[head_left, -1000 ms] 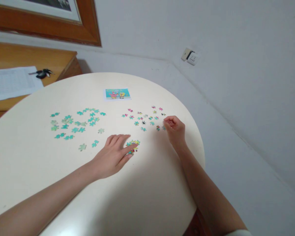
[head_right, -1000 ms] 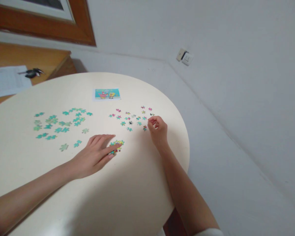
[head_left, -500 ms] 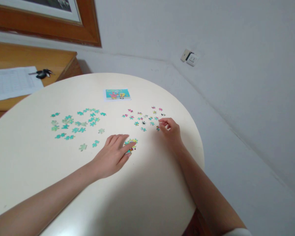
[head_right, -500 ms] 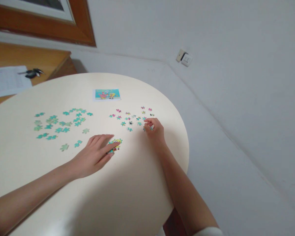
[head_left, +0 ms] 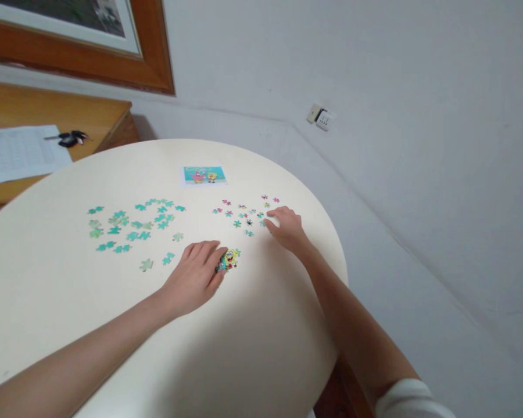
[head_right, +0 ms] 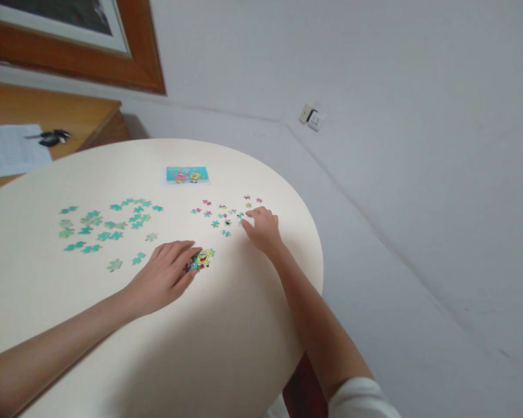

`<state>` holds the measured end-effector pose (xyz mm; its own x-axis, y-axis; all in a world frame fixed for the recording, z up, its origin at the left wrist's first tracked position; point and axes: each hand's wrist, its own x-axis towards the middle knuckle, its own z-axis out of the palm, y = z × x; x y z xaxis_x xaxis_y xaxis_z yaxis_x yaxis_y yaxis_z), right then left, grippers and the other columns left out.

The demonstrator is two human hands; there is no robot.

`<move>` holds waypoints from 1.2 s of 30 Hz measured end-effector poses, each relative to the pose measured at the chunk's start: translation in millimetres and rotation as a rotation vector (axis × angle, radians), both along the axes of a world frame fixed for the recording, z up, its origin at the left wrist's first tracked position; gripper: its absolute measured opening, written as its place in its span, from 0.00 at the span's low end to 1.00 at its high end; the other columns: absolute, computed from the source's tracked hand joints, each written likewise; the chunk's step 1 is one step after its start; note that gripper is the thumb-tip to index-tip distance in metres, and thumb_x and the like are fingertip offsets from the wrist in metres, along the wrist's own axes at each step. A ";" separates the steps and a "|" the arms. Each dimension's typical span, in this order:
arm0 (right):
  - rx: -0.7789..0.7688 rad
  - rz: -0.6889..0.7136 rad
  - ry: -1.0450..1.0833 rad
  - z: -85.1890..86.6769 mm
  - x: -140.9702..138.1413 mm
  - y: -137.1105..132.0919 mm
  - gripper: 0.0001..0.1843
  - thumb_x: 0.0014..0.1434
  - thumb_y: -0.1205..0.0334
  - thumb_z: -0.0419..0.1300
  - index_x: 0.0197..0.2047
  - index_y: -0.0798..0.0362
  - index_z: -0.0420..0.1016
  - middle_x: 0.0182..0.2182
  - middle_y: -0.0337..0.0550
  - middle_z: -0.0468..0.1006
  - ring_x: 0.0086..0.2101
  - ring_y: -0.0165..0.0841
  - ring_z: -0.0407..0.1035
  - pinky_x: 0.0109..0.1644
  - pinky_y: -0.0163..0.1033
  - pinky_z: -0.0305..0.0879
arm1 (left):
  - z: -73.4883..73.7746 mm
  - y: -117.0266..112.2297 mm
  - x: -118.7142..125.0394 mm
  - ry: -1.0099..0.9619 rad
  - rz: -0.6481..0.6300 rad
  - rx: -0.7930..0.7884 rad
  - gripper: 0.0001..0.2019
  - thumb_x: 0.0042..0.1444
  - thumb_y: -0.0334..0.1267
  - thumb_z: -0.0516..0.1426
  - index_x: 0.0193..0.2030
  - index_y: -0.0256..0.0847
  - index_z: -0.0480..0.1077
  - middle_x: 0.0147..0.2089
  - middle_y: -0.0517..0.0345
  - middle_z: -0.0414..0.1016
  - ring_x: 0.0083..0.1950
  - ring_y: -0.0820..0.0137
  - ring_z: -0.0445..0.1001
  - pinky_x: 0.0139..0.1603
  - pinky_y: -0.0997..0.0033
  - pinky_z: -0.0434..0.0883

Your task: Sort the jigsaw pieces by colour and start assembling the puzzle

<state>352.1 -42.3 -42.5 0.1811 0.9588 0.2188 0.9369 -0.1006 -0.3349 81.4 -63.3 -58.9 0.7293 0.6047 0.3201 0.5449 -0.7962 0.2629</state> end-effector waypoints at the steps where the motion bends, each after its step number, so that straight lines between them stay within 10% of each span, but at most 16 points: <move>1: -0.032 -0.022 -0.021 1.5 -0.7 4.1 0.12 0.58 0.57 0.58 0.43 0.52 0.77 0.46 0.52 0.75 0.48 0.44 0.66 0.53 0.51 0.57 | 0.0 0.1 0.1 -0.001 -0.001 0.000 0.17 0.63 0.38 0.46 0.56 0.37 0.63 0.55 0.42 0.67 0.56 0.55 0.64 0.55 0.50 0.63; 10: -0.037 -0.216 0.043 -9.6 -3.8 28.3 0.14 0.52 0.50 0.63 0.38 0.50 0.77 0.42 0.49 0.76 0.47 0.46 0.66 0.52 0.53 0.55 | 2.4 -0.4 0.9 -0.006 -0.002 -0.011 0.16 0.63 0.38 0.46 0.54 0.37 0.64 0.54 0.42 0.67 0.55 0.55 0.64 0.54 0.51 0.63; 36: 0.145 -0.128 0.367 -20.9 -13.7 27.6 0.11 0.48 0.62 0.62 0.37 0.49 0.70 0.34 0.38 0.80 0.42 0.37 0.73 0.55 0.50 0.53 | 2.5 1.3 -0.8 0.006 -0.009 -0.026 0.16 0.63 0.39 0.45 0.54 0.38 0.64 0.56 0.42 0.66 0.57 0.55 0.63 0.55 0.49 0.62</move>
<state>338.5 -14.8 -63.4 0.3881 0.8873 0.2490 0.7355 -0.1355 -0.6638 80.6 -62.0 -56.4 0.7368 0.6060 0.2998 0.5391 -0.7942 0.2806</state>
